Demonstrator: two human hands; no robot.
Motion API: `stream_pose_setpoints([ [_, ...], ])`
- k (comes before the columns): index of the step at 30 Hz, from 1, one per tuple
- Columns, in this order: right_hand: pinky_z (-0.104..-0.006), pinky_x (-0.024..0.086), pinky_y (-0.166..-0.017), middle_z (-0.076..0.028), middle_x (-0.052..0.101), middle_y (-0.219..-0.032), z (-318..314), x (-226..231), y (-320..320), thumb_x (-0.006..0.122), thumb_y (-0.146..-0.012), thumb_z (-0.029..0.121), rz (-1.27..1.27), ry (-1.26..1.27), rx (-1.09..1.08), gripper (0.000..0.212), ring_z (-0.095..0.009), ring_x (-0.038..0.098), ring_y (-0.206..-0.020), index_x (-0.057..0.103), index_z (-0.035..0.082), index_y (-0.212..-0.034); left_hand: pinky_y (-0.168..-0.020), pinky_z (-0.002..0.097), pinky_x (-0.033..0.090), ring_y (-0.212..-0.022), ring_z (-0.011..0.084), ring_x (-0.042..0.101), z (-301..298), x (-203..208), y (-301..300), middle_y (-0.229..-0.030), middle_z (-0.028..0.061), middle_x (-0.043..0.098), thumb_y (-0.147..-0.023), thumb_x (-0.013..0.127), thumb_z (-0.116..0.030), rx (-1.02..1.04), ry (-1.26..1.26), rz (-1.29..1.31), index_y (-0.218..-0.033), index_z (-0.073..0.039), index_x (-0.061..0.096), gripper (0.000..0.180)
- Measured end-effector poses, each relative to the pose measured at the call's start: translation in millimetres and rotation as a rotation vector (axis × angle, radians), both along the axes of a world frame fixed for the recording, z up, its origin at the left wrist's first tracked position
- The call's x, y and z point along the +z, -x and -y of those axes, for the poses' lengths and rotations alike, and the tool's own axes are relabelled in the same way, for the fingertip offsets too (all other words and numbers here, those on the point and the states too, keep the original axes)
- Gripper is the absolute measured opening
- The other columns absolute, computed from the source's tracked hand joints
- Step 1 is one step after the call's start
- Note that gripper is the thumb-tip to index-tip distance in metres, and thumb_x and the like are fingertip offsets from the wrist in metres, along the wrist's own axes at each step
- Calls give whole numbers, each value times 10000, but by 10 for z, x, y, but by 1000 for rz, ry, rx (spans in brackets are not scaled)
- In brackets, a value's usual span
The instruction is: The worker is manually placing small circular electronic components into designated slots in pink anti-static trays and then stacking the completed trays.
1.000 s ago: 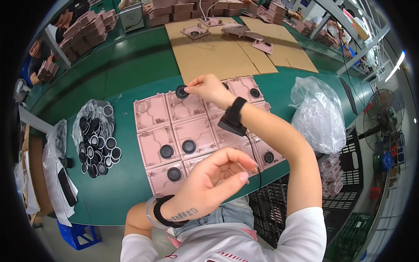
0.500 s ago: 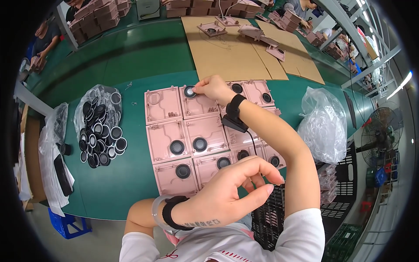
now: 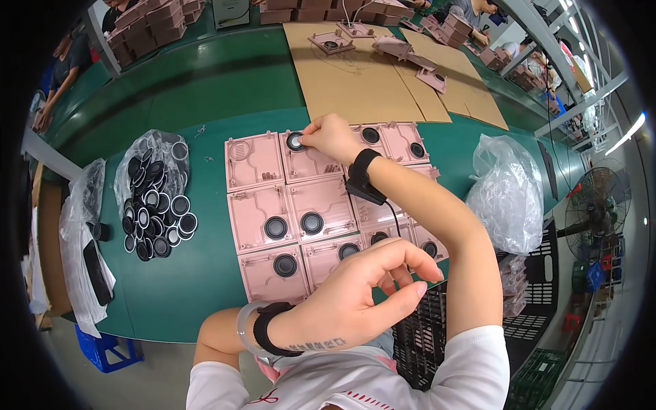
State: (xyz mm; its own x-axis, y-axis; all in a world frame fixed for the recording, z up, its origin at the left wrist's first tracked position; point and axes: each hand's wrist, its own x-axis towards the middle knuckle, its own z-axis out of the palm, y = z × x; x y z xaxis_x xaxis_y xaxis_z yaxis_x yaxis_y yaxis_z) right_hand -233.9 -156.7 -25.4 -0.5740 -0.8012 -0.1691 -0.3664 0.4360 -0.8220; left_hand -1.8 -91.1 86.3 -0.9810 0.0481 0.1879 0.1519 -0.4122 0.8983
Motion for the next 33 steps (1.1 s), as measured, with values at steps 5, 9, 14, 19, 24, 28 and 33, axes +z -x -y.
stream_pose_setpoints([
  [5,-334,519,-645,-124,678,-753,-29,-22,-60,762,-723,161,-433,66,45,218,-235,659,-706,693,9,-863,-707,225,440,-823,69,520,-8,10,16,-1025,17,572,-906,547,-93,-18,0,12,-1092,-24,560,199],
  [9,-365,527,-702,-135,688,-787,-8,19,-115,760,-711,189,-596,53,102,225,-287,666,-764,705,48,-877,-710,225,441,-827,71,518,0,5,26,-1028,18,572,-904,550,-91,-13,8,12,-1091,-26,558,198],
  [14,-329,532,-705,-148,696,-801,113,5,-198,741,-723,132,-523,0,152,231,-243,681,-736,698,2,-909,-707,226,444,-826,71,516,-9,-5,4,-1027,18,569,-900,558,-87,23,15,16,-1090,-25,555,201],
  [19,-318,531,-710,-142,706,-851,28,93,-136,704,-759,130,-611,-63,178,208,-230,688,-760,706,4,-924,-691,239,459,-811,79,532,-33,21,-22,-1005,23,574,-898,567,-91,65,21,-16,-1087,-22,562,202],
  [24,-310,527,-707,-107,711,-848,-3,292,96,682,-788,145,-406,-64,307,197,-195,680,-743,706,8,-928,-693,253,481,-801,110,577,334,18,-323,-944,62,593,-864,597,-67,380,451,-43,-1065,-11,591,209],
  [28,-281,516,-673,-81,712,-848,-246,545,-74,652,-818,135,-454,159,117,185,-143,661,-719,698,10,-947,-649,318,513,-765,234,628,1016,-429,-710,-913,139,606,-795,661,-73,975,1134,215,-1071,-21,604,287],
  [33,-220,430,-534,-64,684,-774,-827,894,-722,609,-848,85,-300,285,293,155,-89,547,-558,677,28,-975,-710,378,493,-850,296,571,1966,-1025,-1136,-1003,128,528,-750,702,-86,1170,1669,583,-1112,-130,614,375],
])
